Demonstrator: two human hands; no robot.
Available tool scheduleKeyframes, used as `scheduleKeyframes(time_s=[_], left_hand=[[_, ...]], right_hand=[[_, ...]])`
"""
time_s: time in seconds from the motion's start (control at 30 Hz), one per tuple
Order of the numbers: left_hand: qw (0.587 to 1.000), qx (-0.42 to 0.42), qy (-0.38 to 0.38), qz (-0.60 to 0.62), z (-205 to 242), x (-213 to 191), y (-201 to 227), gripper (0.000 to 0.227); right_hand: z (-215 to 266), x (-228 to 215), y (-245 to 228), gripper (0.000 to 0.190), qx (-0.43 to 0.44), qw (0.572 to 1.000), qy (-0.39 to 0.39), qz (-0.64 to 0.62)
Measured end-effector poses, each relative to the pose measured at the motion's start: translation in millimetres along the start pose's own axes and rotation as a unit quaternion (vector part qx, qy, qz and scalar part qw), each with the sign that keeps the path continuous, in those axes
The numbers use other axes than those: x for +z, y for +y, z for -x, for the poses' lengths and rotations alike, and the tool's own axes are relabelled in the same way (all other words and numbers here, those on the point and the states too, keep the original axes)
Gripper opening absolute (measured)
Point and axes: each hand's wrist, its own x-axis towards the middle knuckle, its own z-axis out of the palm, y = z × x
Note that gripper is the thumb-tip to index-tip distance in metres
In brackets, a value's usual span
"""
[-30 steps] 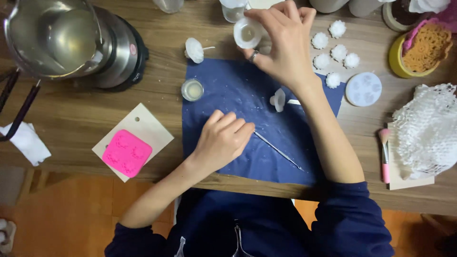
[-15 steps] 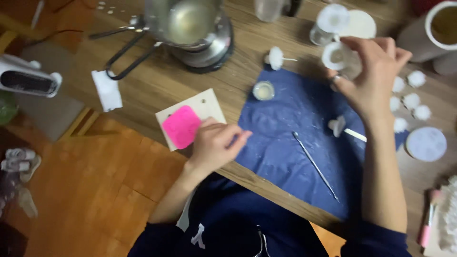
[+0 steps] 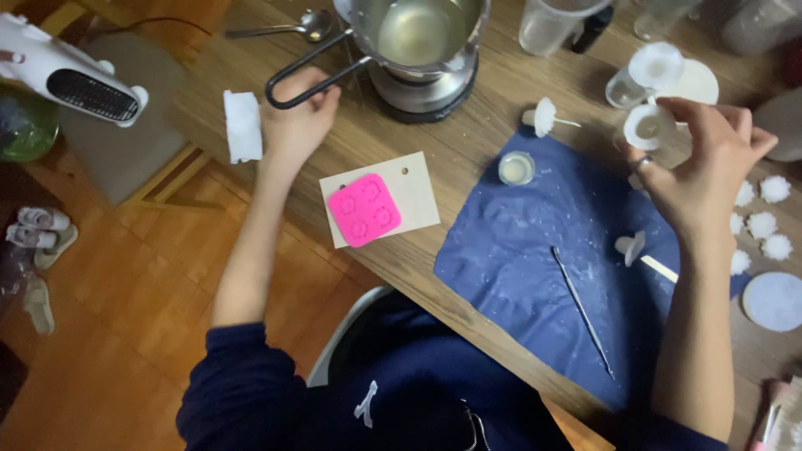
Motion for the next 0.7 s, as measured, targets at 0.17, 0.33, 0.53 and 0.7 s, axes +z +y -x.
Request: scheduleKeyframes(time_s=[0.17, 0.33, 0.53, 0.7], left_hand=[[0.999, 0.003, -0.005, -0.045, -18.9, 28.5, -7.4, 0.011], [0.992, -0.022, -0.071, -0.102, -20.7, 31.0, 5.1, 0.016], [0.984, 0.008, -0.030, -0.177, -11.8, 45.6, -10.8, 0.024], [0.950, -0.061, -0.192, -0.239, 15.5, 3.6, 2.3, 0.025]], right_hand=[[-1.0, -4.2, -4.6, 0.050, 0.015, 1.000, 0.001, -0.022], [-1.3, -4.4, -1.5, 0.050, 0.033, 0.999, -0.001, -0.024], [-2.9, -6.6, -9.6, 0.047, 0.029, 1.000, -0.008, 0.003], [-5.1, -10.8, -14.1, 0.049, 0.022, 1.000, -0.002, -0.007]])
